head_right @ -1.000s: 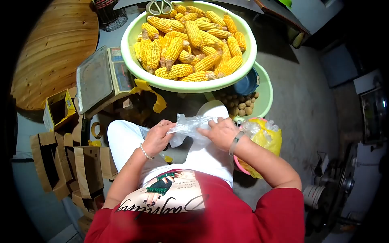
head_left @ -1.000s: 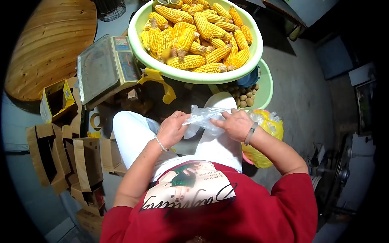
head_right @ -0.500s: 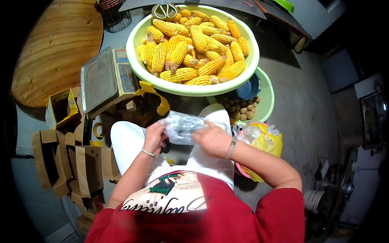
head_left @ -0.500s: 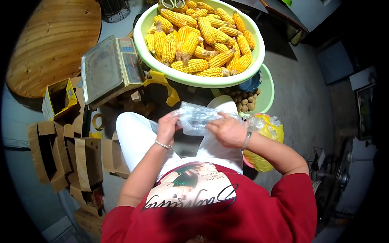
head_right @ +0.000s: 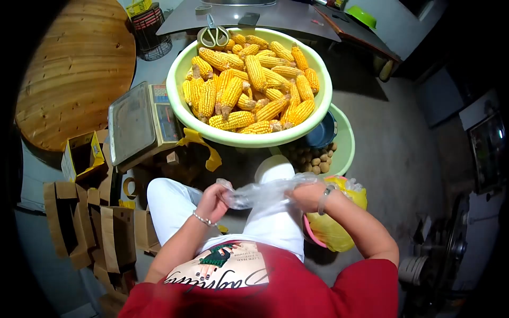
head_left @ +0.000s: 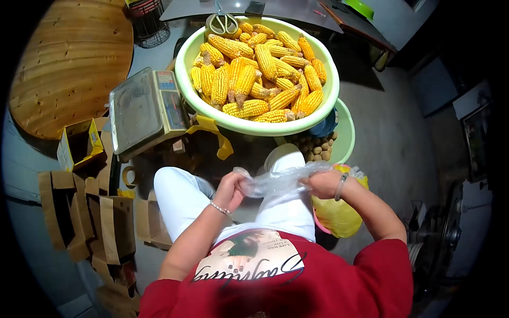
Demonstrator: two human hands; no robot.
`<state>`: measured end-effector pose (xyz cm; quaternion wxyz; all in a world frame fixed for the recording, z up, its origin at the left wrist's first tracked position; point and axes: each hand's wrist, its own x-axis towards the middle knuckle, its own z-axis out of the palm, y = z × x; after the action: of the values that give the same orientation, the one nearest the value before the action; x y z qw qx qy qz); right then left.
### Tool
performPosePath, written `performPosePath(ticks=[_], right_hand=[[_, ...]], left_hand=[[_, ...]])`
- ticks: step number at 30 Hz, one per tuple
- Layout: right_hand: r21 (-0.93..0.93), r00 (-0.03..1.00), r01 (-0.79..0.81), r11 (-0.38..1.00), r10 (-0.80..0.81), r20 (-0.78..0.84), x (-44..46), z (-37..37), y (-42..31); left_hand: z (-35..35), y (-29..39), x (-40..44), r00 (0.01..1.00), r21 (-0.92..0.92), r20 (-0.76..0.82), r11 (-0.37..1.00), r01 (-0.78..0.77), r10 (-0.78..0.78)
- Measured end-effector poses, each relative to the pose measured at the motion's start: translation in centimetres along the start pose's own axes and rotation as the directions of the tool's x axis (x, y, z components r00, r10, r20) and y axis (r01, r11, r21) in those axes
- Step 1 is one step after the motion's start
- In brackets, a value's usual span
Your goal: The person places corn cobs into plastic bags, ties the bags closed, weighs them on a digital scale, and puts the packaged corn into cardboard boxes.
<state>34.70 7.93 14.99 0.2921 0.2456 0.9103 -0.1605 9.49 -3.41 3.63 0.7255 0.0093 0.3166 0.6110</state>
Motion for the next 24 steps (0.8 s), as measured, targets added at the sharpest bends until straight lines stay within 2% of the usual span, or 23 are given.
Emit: performPosePath(ticks=[1,3,4,6,7,8,10,11,12,14,16,17,19,22,24], right_hand=[[0.029,0.999,0.027,0.999,-0.028,0.020,-0.5,-0.3,0.0],[0.099,0.995,0.068,0.993,-0.075,0.072,-0.7,-0.5,0.3],[0.208,0.989,0.124,0.970,-0.137,0.050,-0.8,-0.8,0.4],[0.411,0.966,0.240,0.880,-0.258,-0.011,-1.3,-2.2,0.2],[0.570,0.942,0.328,0.754,-0.310,-0.132,-1.8,-3.9,-0.4],[0.543,0.937,0.348,0.764,-0.279,-0.208,-1.9,-5.5,-0.7],[0.489,0.907,0.382,0.785,-0.215,-0.362,-1.6,-8.2,-0.4],[0.395,0.865,0.360,0.845,-0.143,-0.481,-1.0,-9.0,0.2],[0.305,0.799,0.316,0.898,-0.079,-0.596,-0.3,-9.7,1.1],[0.137,0.744,0.139,0.981,-0.012,-0.668,1.5,-11.1,4.2],[0.106,0.761,-0.011,0.994,0.077,-0.644,3.4,-13.1,7.2],[0.054,0.804,-0.079,0.995,0.095,-0.587,4.3,-13.8,8.6],[-0.058,0.865,-0.211,0.976,0.159,-0.476,5.8,-14.5,10.8],[-0.158,0.921,-0.207,0.966,0.137,-0.365,8.4,-13.9,13.5],[-0.158,0.934,-0.226,0.961,0.167,-0.315,8.4,-13.9,13.5]], left_hand=[[-0.6,-0.2,0.0,0.995,-0.016,0.099,1.000,0.008,-0.006],[-0.1,-0.3,-0.5,0.993,0.167,0.112,0.986,0.016,-0.035],[0.8,-0.1,-0.8,0.992,0.257,0.117,0.966,0.018,-0.049],[2.2,0.0,-1.5,0.995,0.427,0.064,0.903,0.046,-0.081],[2.4,-0.3,-1.6,0.996,0.499,0.026,0.865,0.057,-0.080],[2.5,-0.5,-1.6,0.997,0.566,-0.014,0.821,0.070,-0.075],[3.2,-0.5,-1.6,0.998,0.499,-0.050,0.865,0.048,-0.027],[3.5,-0.5,-1.5,0.997,0.445,-0.072,0.895,0.037,-0.006],[3.8,-0.4,-1.4,0.996,0.390,-0.094,0.920,0.025,0.012],[4.6,0.1,-1.3,0.993,0.324,-0.116,0.946,0.028,0.011],[5.5,1.3,-1.6,0.995,0.286,-0.101,0.958,0.015,0.015],[6.4,1.9,-2.0,0.998,0.278,-0.069,0.960,0.010,0.010],[7.9,3.7,-2.1,0.998,0.305,0.052,0.952,0.003,-0.020],[12.4,7.1,-2.0,0.982,0.173,0.144,0.974,-0.146,0.121],[13.2,8.4,-1.7,0.972,0.112,0.194,0.982,-0.153,0.129]])
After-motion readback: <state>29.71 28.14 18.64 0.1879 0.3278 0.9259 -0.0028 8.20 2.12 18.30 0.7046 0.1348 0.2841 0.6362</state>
